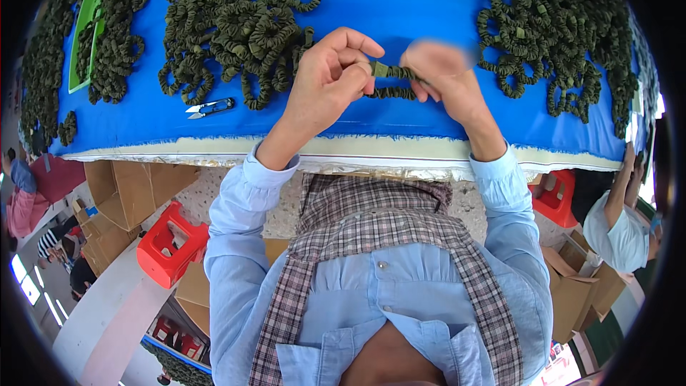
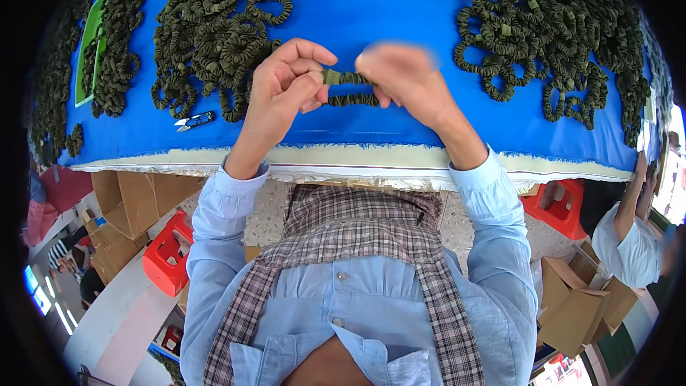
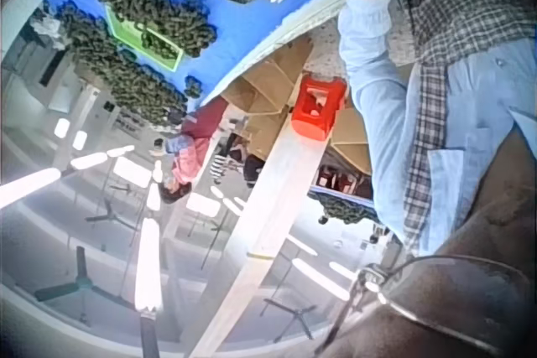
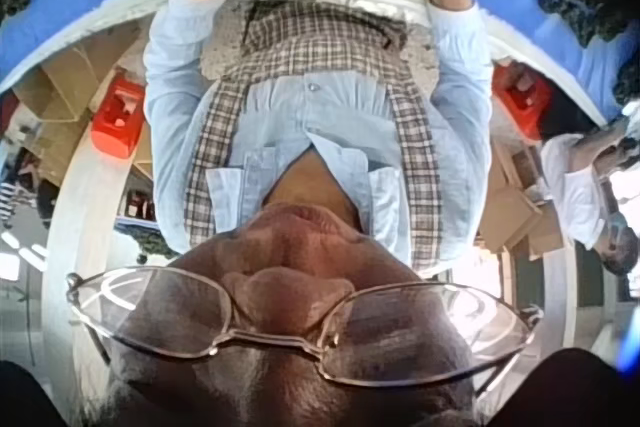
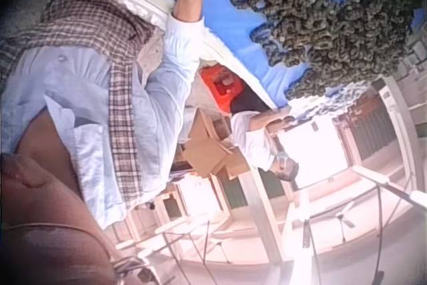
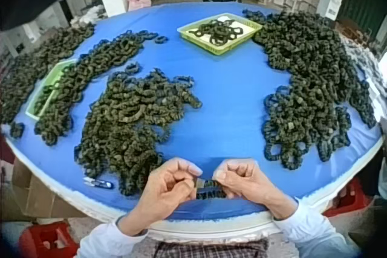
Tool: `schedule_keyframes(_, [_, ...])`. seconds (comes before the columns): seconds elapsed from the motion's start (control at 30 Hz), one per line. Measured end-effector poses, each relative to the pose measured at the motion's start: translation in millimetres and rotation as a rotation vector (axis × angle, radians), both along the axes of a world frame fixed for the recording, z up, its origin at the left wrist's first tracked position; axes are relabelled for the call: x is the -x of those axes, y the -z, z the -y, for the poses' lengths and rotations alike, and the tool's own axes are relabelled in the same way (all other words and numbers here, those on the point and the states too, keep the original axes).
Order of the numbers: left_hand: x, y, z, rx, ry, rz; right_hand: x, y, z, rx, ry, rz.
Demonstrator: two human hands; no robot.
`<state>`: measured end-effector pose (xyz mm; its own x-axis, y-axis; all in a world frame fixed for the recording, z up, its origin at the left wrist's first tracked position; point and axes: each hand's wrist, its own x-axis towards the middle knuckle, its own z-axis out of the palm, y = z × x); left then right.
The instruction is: The person assembles green coiled decorative cords by hand, repeatedly picking up coils, joining ends, and securing them with small green bands. They occasionally use a small blade to trim excess material from the joined sections. The finished loops are placed on a blue-covered table alongside many similar items.
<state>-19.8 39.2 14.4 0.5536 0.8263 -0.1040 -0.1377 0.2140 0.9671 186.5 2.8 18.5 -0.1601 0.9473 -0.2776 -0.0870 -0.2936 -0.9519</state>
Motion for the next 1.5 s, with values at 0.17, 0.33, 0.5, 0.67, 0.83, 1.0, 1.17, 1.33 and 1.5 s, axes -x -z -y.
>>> schedule_keyframes(0.17, [1.8, -3.1, -0.4, 0.064, 0.044, 0.022, -5.1, 7.6, 3.1, -0.092, -0.128, -0.055])
schedule_keyframes(0.33, [2.0, -1.7, 3.8, 0.092, 0.017, 0.049, -5.6, 2.7, 1.6, -0.107, 0.006, -0.211])
schedule_keyframes(0.5, [-0.7, 2.2, 8.4, -0.059, -0.049, 0.020, -3.8, 4.0, 2.0, -0.103, 0.036, -0.183])
schedule_keyframes(0.67, [-4.9, 0.5, 10.5, -0.225, -0.046, -0.107, -3.7, 8.9, 2.0, -0.133, 0.046, -0.174])
schedule_keyframes(0.83, [-12.9, -5.7, 15.6, -0.379, -0.120, -0.296, 2.3, 8.4, 4.8, -0.153, 0.041, -0.107])
schedule_keyframes(1.0, [-14.2, 3.2, 16.2, -0.439, -0.182, -0.256, 0.8, 7.0, 5.2, -0.167, 0.050, -0.104])
schedule_keyframes(1.17, [-15.6, 8.1, 16.6, -0.421, -0.211, -0.238, -0.2, 6.9, 5.5, -0.138, 0.060, -0.139])
schedule_keyframes(1.33, [-15.6, 13.4, 16.7, -0.365, -0.184, -0.196, 3.7, 3.0, 5.5, -0.142, 0.079, -0.212])
schedule_keyframes(1.5, [-16.2, 16.7, 16.8, -0.363, -0.193, -0.180, 3.8, 4.8, 5.6, -0.140, 0.091, -0.231])
